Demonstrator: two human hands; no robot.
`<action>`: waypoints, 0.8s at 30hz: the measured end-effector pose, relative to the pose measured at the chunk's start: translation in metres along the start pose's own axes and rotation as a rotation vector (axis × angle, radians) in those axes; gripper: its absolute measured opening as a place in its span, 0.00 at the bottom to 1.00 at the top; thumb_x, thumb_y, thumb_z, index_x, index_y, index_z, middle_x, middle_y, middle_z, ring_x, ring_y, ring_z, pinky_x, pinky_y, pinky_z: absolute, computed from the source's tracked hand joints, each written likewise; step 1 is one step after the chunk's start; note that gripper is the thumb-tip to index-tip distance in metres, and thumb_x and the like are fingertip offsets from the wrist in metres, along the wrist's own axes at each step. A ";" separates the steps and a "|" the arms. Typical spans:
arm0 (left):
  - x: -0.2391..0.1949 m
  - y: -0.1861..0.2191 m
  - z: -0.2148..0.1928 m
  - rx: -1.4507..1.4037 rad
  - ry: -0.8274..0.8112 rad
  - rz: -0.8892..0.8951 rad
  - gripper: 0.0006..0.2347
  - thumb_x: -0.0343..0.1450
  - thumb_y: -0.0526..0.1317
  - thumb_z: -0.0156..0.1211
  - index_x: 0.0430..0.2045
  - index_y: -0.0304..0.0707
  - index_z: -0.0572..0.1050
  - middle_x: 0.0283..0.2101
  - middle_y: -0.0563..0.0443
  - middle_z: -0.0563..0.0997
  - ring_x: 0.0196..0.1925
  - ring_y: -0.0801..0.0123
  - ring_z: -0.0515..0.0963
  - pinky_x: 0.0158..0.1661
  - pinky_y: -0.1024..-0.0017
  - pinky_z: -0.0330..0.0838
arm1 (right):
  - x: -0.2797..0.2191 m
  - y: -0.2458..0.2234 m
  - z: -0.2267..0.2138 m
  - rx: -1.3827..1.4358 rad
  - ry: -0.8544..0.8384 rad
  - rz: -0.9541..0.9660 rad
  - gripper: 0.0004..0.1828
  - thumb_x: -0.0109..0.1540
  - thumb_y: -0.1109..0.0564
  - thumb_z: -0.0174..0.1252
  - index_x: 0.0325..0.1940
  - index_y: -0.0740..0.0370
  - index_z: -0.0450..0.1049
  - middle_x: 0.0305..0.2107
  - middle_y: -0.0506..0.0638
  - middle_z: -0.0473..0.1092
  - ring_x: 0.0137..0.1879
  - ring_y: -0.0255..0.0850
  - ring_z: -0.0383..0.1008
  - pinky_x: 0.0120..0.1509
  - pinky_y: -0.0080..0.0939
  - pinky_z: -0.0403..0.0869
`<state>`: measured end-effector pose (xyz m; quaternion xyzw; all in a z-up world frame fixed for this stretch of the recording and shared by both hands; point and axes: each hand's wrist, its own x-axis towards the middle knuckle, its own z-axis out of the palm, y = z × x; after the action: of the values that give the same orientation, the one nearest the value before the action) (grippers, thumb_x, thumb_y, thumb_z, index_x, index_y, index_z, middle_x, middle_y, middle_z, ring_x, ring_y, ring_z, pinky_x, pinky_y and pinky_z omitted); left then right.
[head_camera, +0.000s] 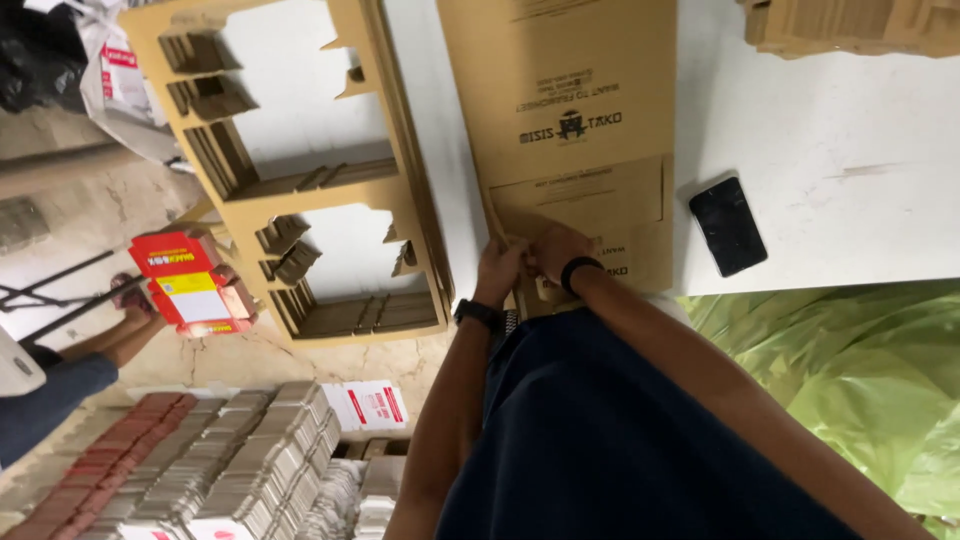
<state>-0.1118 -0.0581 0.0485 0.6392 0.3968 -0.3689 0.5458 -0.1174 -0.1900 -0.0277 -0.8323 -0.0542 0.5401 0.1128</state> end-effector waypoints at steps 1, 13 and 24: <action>0.009 -0.014 0.004 -0.063 0.006 -0.005 0.12 0.72 0.45 0.53 0.41 0.38 0.75 0.39 0.42 0.82 0.46 0.55 0.80 0.48 0.60 0.75 | 0.005 0.002 0.009 -0.151 0.000 -0.078 0.11 0.64 0.55 0.56 0.39 0.58 0.84 0.33 0.54 0.80 0.46 0.52 0.82 0.50 0.59 0.79; -0.017 -0.047 0.064 0.779 0.463 0.414 0.23 0.71 0.42 0.44 0.58 0.24 0.60 0.38 0.36 0.79 0.38 0.40 0.83 0.40 0.48 0.76 | -0.034 -0.070 -0.026 0.203 -0.035 0.510 0.30 0.68 0.37 0.34 0.76 0.33 0.55 0.76 0.40 0.46 0.81 0.47 0.41 0.72 0.77 0.56; 0.008 -0.108 0.033 0.162 0.421 0.272 0.30 0.67 0.62 0.61 0.53 0.41 0.64 0.51 0.37 0.73 0.54 0.38 0.80 0.51 0.49 0.77 | -0.067 -0.024 -0.037 0.461 0.082 -0.094 0.06 0.60 0.54 0.58 0.32 0.57 0.72 0.25 0.56 0.71 0.30 0.48 0.73 0.30 0.46 0.69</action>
<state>-0.2077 -0.0806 -0.0068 0.7911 0.3810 -0.1816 0.4427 -0.1103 -0.1854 0.0519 -0.8024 0.0365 0.4980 0.3267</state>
